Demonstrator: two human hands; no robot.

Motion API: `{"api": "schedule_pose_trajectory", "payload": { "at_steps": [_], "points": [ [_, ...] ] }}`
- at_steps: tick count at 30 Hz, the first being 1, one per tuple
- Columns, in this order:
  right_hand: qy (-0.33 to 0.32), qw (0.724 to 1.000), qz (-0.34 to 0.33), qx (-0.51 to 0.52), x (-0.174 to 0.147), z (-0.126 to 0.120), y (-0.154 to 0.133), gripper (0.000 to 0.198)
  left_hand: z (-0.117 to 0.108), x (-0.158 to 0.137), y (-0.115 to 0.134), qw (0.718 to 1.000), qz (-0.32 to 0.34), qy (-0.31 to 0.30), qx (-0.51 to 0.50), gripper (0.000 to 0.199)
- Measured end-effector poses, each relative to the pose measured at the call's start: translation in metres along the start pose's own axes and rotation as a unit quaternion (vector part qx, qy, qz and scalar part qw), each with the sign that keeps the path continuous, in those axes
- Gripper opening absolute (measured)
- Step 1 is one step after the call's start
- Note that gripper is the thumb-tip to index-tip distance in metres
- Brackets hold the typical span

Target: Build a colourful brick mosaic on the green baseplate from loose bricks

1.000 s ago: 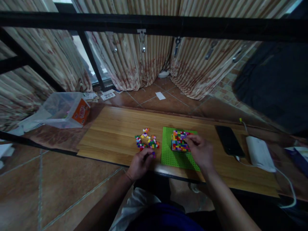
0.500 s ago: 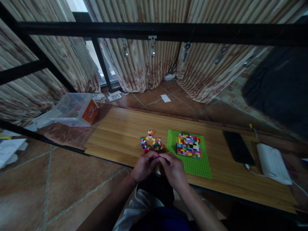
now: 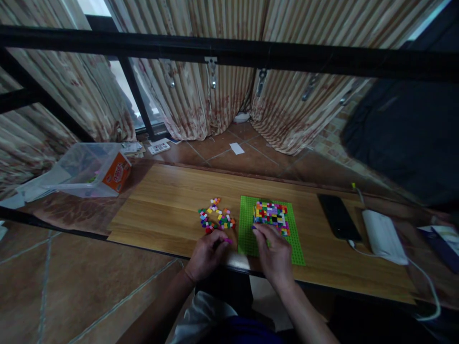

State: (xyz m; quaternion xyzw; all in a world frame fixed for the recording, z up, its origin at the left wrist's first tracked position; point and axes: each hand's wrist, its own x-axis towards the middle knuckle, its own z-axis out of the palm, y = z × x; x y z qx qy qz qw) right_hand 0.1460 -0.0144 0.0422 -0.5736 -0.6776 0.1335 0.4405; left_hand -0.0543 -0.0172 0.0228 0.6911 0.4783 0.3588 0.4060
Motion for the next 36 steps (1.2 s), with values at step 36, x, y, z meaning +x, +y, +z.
{"api": "schedule_pose_trajectory", "payload": {
  "at_steps": [36],
  "points": [
    [-0.045, 0.942, 0.273, 0.189, 0.072, -0.05, 0.097, 0.034, 0.003, 0.001, -0.001, 0.998, -0.01, -0.004, 0.069, 0.01]
  ]
}}
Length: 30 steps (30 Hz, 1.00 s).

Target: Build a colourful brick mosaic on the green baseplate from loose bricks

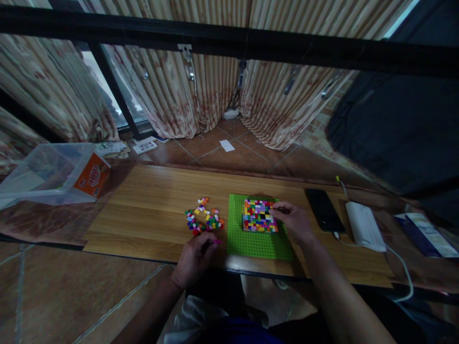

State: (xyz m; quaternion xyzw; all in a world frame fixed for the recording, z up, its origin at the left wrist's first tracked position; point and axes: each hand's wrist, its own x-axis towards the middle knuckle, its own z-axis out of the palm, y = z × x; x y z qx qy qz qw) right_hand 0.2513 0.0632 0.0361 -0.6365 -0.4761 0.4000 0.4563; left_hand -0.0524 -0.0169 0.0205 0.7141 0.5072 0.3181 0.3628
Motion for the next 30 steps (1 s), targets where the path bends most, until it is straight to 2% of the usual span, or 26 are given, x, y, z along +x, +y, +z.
{"api": "schedule_pose_trajectory", "payload": {
  "at_steps": [6, 12, 15, 17, 18, 19, 22, 24, 27, 30],
  "points": [
    [-0.019, 0.999, 0.034, 0.014, 0.001, 0.001, -0.008, 0.04, 0.001, 0.001, 0.0, 1.0, 0.002, 0.004, 0.004, 0.01],
    [-0.007, 1.0, -0.003, -0.021, 0.0, 0.0, -0.007, 0.037, 0.0, 0.002, 0.003, 1.0, 0.007, 0.01, -0.019, 0.012],
    [0.073, 0.994, -0.049, -0.061, -0.013, 0.002, -0.007, 0.035, -0.001, 0.003, 0.002, 0.999, 0.014, 0.013, -0.039, 0.013],
    [0.14, 0.983, -0.087, -0.079, -0.03, 0.009, -0.01, 0.032, -0.001, 0.003, 0.002, 0.999, 0.015, 0.015, -0.047, 0.014],
    [0.152, 0.98, -0.104, -0.081, -0.041, 0.014, -0.012, 0.03, 0.0, 0.003, 0.001, 0.998, 0.015, 0.016, -0.051, 0.015],
    [0.137, 0.98, -0.119, -0.081, -0.053, 0.022, -0.015, 0.029, 0.0, 0.003, 0.001, 0.998, 0.016, 0.018, -0.056, 0.016],
    [0.0, 0.983, -0.159, -0.088, -0.089, 0.051, -0.026, 0.024, -0.001, 0.003, 0.0, 0.998, 0.018, 0.016, -0.064, 0.019],
    [-0.089, 0.976, -0.168, -0.109, -0.107, 0.073, -0.031, 0.023, -0.001, 0.002, -0.001, 0.997, 0.019, 0.018, -0.067, 0.019],
    [-0.12, 0.968, -0.176, -0.135, -0.12, 0.103, -0.03, 0.022, -0.002, 0.001, -0.001, 0.996, 0.02, 0.026, -0.08, 0.018],
    [-0.124, 0.967, -0.174, -0.14, -0.121, 0.121, -0.025, 0.021, -0.003, 0.0, -0.001, 0.995, 0.016, 0.023, -0.091, 0.018]
  ]
}}
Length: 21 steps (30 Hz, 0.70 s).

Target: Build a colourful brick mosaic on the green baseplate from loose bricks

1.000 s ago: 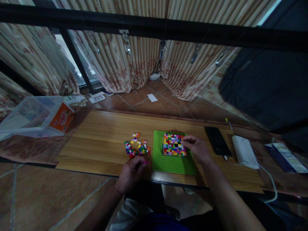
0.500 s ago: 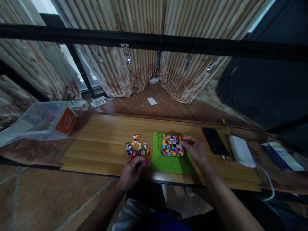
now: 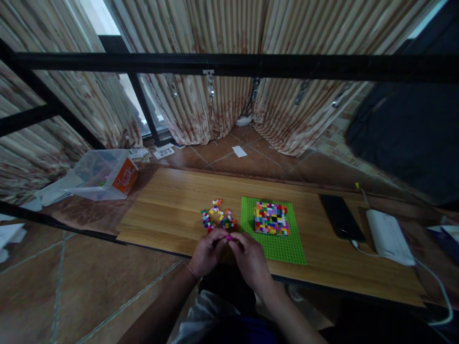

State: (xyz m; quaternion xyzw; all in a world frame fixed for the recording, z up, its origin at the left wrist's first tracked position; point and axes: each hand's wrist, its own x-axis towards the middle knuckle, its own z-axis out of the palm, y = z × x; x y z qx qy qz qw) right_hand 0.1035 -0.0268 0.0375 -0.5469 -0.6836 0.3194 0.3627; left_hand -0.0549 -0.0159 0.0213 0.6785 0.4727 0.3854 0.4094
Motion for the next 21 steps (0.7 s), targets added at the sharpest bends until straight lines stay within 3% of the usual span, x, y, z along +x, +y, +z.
{"api": "schedule_pose_trajectory", "payload": {
  "at_steps": [5, 11, 15, 21],
  "points": [
    [0.014, 1.0, 0.009, 0.007, 0.003, 0.008, 0.003, 0.018, -0.002, -0.001, 0.0, 1.0, -0.01, -0.004, -0.003, 0.017],
    [0.026, 1.0, 0.013, 0.006, -0.001, -0.003, -0.004, 0.016, -0.002, -0.001, 0.001, 1.0, 0.001, -0.003, -0.007, 0.015],
    [0.068, 0.998, 0.007, 0.007, -0.007, -0.031, 0.003, 0.019, 0.0, -0.002, -0.002, 1.0, -0.007, 0.004, 0.004, 0.016],
    [0.243, 0.964, 0.094, -0.053, -0.002, -0.09, 0.045, 0.029, 0.002, -0.003, -0.008, 1.0, -0.004, 0.009, 0.027, 0.016]
  ]
}}
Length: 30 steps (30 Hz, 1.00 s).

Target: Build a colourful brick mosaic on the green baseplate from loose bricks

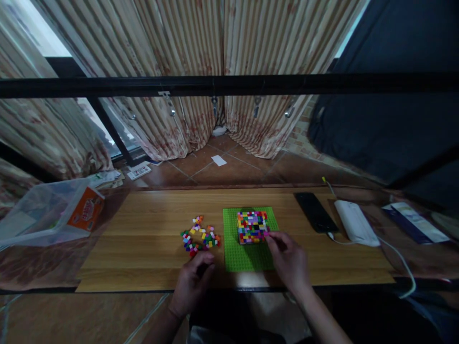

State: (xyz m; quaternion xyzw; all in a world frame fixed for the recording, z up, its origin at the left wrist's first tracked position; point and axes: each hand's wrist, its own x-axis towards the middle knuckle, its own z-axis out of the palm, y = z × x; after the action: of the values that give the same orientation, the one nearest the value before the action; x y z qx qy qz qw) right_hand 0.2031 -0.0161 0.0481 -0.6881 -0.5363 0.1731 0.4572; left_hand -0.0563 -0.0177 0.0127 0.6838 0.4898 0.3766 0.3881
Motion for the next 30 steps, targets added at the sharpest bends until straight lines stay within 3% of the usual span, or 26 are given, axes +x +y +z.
{"api": "schedule_pose_trajectory", "payload": {
  "at_steps": [5, 17, 30],
  "points": [
    [0.049, 0.998, 0.01, -0.044, 0.025, -0.004, 0.016, 0.033, -0.002, 0.0, -0.002, 1.0, 0.002, -0.016, 0.006, 0.015],
    [0.048, 0.988, -0.072, -0.131, 0.036, 0.017, 0.012, 0.024, 0.0, 0.001, 0.0, 1.0, -0.012, -0.018, 0.019, 0.015],
    [0.011, 0.997, -0.063, -0.033, 0.039, 0.018, 0.018, 0.022, 0.001, 0.001, 0.003, 0.999, -0.012, -0.009, 0.03, 0.015]
  ]
}}
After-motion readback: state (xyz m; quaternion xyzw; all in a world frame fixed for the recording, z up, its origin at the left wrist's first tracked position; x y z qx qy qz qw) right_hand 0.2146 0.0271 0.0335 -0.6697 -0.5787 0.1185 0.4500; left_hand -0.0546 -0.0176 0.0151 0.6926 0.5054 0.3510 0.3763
